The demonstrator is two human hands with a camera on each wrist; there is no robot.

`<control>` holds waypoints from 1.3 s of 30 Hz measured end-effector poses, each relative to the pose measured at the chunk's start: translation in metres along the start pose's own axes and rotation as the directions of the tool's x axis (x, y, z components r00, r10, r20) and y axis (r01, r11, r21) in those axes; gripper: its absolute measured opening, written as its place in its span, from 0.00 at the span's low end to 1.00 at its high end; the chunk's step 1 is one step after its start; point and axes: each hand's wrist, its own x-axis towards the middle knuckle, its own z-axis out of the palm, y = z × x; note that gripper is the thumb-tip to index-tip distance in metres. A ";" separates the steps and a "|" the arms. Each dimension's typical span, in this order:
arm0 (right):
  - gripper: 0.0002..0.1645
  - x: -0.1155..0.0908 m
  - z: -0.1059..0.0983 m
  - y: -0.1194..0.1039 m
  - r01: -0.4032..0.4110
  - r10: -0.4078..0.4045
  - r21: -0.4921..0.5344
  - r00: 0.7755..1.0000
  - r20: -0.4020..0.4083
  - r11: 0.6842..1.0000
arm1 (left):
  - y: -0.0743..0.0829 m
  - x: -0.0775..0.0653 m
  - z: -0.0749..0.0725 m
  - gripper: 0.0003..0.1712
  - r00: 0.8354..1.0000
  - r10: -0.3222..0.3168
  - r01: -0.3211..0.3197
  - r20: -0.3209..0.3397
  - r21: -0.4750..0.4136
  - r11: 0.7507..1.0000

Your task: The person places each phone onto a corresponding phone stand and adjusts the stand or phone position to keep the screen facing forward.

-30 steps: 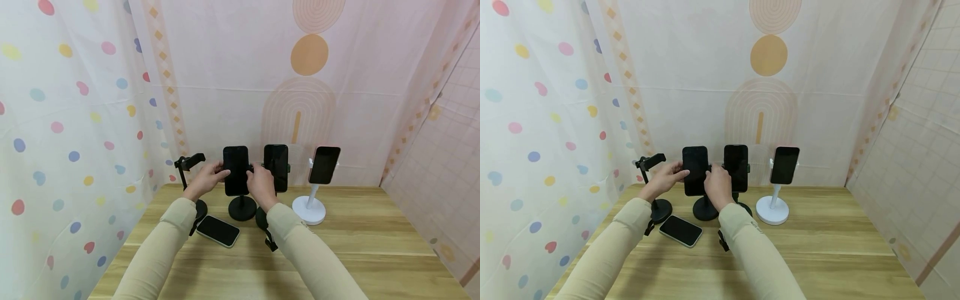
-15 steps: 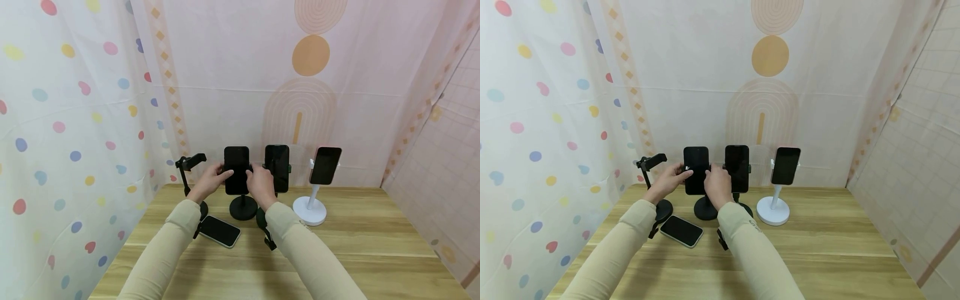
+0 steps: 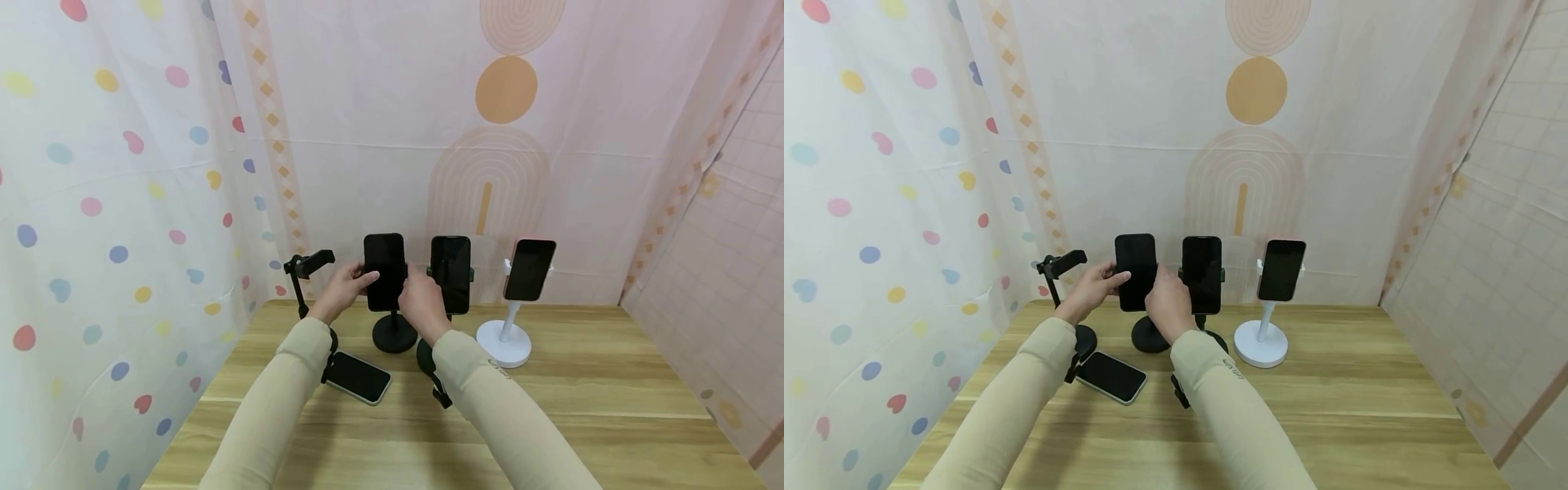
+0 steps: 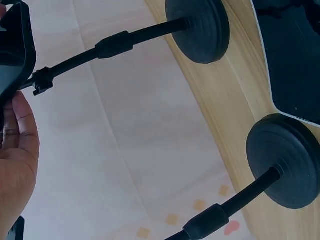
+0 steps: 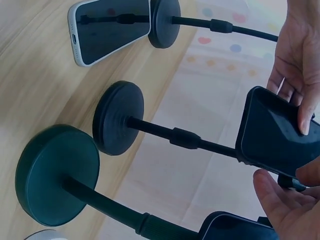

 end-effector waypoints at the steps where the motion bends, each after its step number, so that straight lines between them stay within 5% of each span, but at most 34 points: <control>1: 0.29 0.000 0.000 0.000 0.005 -0.005 -0.008 1.000 0.007 1.000 | 0.000 0.001 -0.001 0.20 1.000 0.000 0.000 0.000 -0.001 1.000; 17: 0.41 0.004 -0.001 0.002 0.007 0.005 -0.085 0.990 0.140 0.996 | 0.001 0.012 -0.003 0.22 1.000 -0.005 0.005 -0.010 0.024 1.000; 31: 0.47 0.005 -0.005 0.003 -0.038 0.044 -0.031 0.977 0.207 0.999 | -0.004 0.018 -0.002 0.32 1.000 -0.031 0.031 -0.001 0.069 0.997; 39: 0.49 0.003 -0.003 0.004 -0.035 0.034 -0.001 0.970 0.240 0.999 | -0.004 0.021 -0.002 0.25 1.000 -0.025 0.026 -0.009 0.084 0.996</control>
